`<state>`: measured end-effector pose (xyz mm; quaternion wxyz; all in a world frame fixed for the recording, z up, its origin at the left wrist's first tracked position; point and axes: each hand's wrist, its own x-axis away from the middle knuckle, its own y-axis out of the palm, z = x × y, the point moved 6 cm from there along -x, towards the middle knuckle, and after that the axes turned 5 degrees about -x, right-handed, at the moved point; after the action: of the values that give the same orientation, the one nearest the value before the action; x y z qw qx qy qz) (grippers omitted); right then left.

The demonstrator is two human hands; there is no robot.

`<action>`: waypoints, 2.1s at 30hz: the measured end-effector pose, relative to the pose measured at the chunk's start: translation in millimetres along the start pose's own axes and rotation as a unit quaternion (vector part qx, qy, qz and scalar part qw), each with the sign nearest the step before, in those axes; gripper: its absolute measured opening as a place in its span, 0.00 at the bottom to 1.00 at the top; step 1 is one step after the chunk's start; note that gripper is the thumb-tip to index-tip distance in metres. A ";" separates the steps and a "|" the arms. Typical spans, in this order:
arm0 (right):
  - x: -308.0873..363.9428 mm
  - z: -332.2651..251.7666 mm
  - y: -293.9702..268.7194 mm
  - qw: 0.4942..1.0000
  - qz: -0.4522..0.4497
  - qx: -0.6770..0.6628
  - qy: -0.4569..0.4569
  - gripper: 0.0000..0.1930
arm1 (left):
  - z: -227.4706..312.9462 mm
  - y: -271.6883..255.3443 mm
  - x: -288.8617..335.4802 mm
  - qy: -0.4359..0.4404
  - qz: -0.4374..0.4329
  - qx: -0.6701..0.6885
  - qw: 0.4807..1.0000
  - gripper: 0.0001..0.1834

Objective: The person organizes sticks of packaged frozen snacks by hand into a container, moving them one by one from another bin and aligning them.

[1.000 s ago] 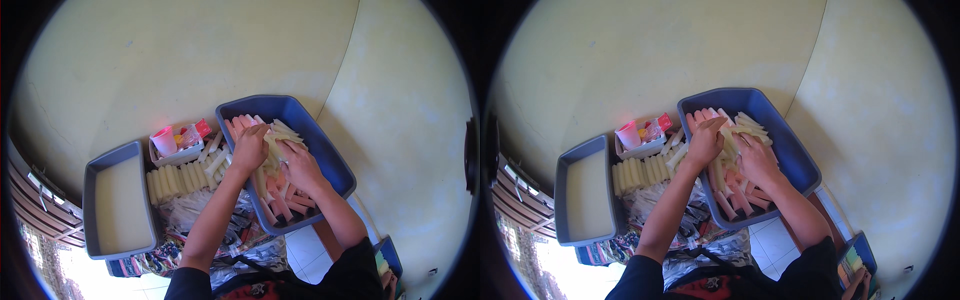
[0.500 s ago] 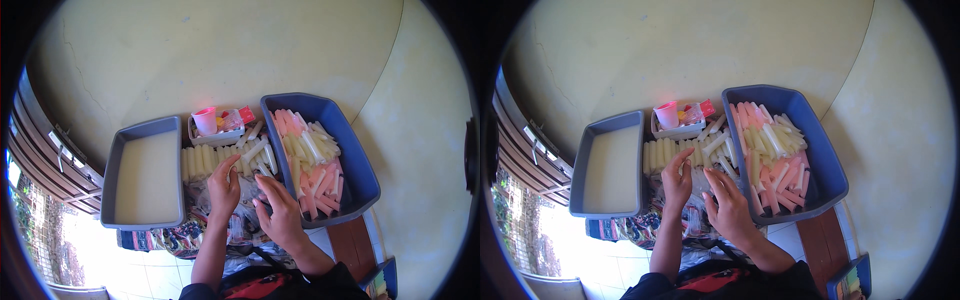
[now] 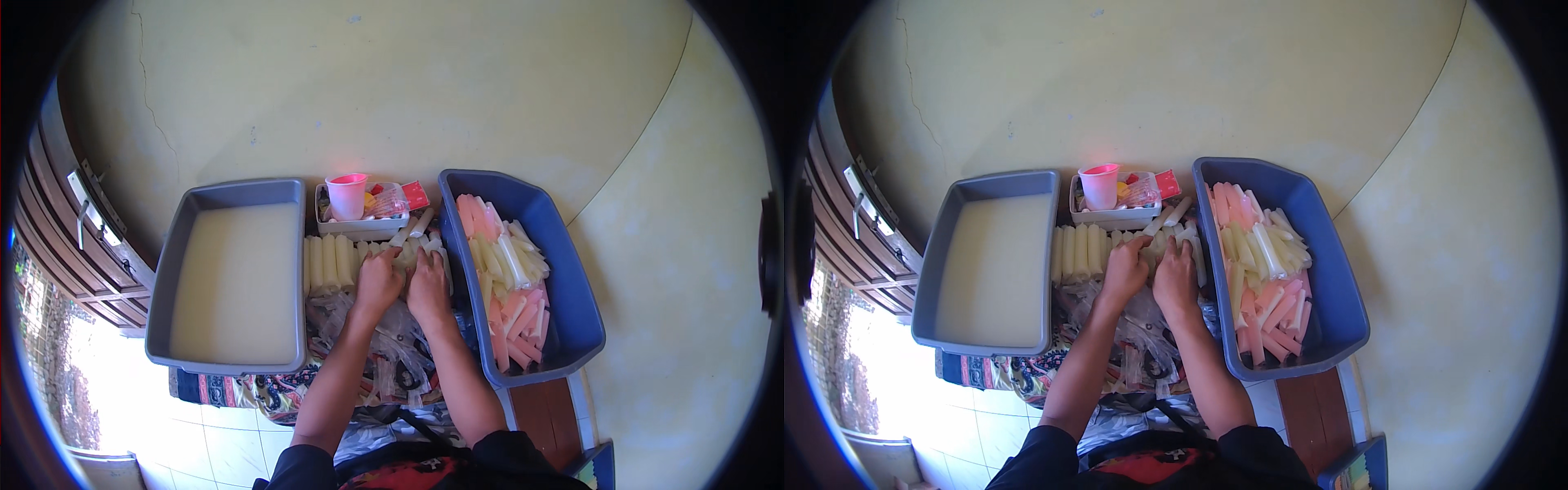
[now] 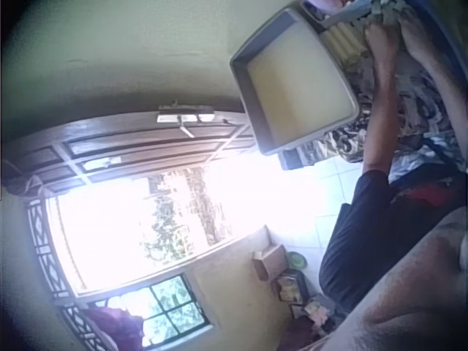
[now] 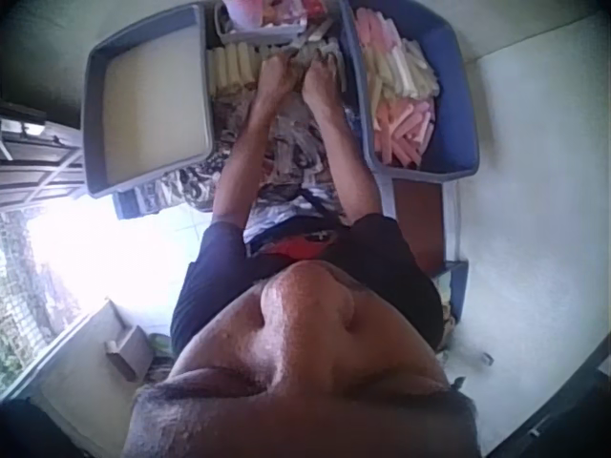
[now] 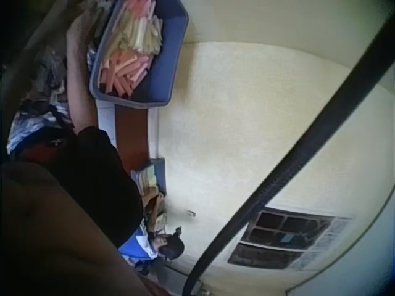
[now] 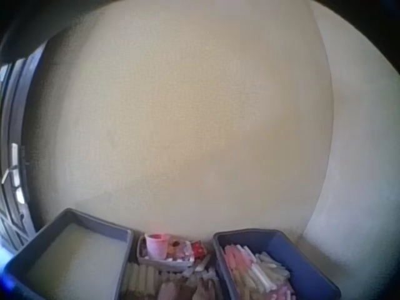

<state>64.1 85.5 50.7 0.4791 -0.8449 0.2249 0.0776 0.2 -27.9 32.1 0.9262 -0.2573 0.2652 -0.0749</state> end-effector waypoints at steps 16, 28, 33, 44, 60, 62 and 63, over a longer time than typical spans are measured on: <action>-8.8 10.0 3.1 0.997 0.063 -0.049 -0.020 0.15 | -8.1 -3.2 1.2 0.013 0.044 0.019 0.999 0.27; 55.5 -59.6 -47.7 0.976 0.127 -0.143 -0.101 0.19 | 7.9 -25.0 11.2 -0.017 0.038 0.117 0.992 0.28; 82.9 -81.6 -85.6 0.970 0.137 -0.143 -0.139 0.23 | 59.2 -59.9 24.0 -0.041 0.049 0.211 0.975 0.30; 84.2 -65.9 -206.8 0.974 0.133 -0.091 -0.159 0.28 | 192.2 -64.4 -4.0 0.148 0.030 0.220 0.964 0.31; -8.7 130.6 -224.2 0.997 0.002 -0.022 -0.077 0.26 | 192.5 138.7 -84.1 0.217 -0.157 0.116 0.956 0.31; -10.7 144.9 -217.6 0.998 -0.007 -0.018 -0.067 0.27 | 187.2 149.5 -85.9 0.215 -0.192 0.091 0.953 0.31; -9.5 150.3 -213.1 0.998 -0.009 -0.016 -0.067 0.27 | 185.2 151.1 -83.5 0.232 -0.200 0.085 0.948 0.31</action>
<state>165.2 309.0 139.6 0.4805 -0.8472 0.1837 0.1329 27.9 205.4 126.5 0.8237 -0.2005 0.4082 -0.3387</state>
